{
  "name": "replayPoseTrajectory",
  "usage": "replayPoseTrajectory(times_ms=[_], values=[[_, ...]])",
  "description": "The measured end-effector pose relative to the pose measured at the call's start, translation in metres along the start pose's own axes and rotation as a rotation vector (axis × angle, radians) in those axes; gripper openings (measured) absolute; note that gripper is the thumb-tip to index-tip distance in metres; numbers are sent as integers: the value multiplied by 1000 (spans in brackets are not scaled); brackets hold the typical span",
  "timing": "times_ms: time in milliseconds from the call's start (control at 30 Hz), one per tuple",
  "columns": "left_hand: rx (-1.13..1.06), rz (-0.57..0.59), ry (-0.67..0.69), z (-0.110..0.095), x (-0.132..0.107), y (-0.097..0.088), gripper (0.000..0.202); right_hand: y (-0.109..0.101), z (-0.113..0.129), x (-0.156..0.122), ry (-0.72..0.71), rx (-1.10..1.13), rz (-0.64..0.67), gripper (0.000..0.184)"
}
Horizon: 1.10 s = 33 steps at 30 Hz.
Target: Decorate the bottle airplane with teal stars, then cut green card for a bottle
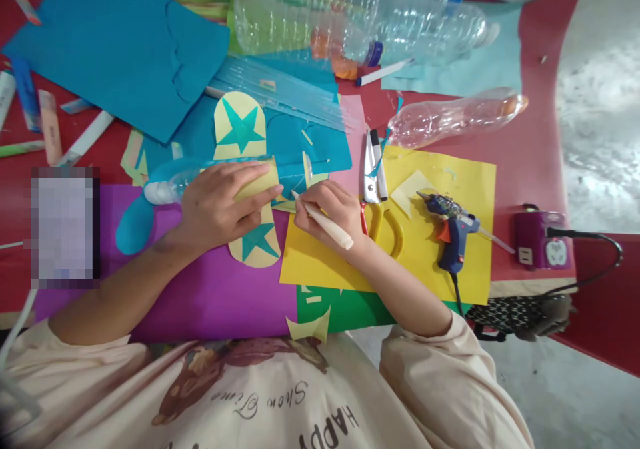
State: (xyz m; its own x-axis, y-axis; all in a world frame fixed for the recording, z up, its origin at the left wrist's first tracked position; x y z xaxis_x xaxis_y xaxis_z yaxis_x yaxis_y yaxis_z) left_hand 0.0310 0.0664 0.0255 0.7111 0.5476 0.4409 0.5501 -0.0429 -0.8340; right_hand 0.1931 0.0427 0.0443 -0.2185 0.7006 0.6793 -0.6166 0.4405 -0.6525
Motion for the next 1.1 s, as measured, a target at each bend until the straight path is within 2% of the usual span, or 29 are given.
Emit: replayPoseTrajectory(times_ms=[167,400,500,633,733,900,1100], values=[[11,-27,50,-2,-2,-1,42,1,3,0,-2,-15,29,14],[3,16,4,0,-1,1,38,5,5,-1,-35,10,36,14],[3,-2,2,0,-1,1,38,5,4,-2,-32,52,28,13],[33,-51,63,-3,-3,-2,35,-1,-7,-4,109,135,-46,10],[32,-77,104,-7,-4,-4,33,-5,-15,-3,193,98,-83,8],[63,-98,138,-11,-2,-6,30,0,-18,0,240,19,-15,13],[76,-97,154,-14,0,-7,28,2,-19,-1,254,29,-11,14]])
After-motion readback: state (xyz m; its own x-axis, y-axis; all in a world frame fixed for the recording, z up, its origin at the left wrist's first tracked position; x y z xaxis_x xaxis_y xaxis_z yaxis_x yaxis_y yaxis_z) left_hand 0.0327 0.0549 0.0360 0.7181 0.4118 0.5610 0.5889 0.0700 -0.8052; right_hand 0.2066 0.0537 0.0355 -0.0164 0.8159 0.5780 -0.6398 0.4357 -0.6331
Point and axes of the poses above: each hand's wrist, its own x-axis towards the middle knuckle, its own y-axis out of the palm, z = x × y, the point moved 6 cm from there along x, towards the middle knuckle, and after that the axes turned 14 degrees about -x, right-handed, at the moved point
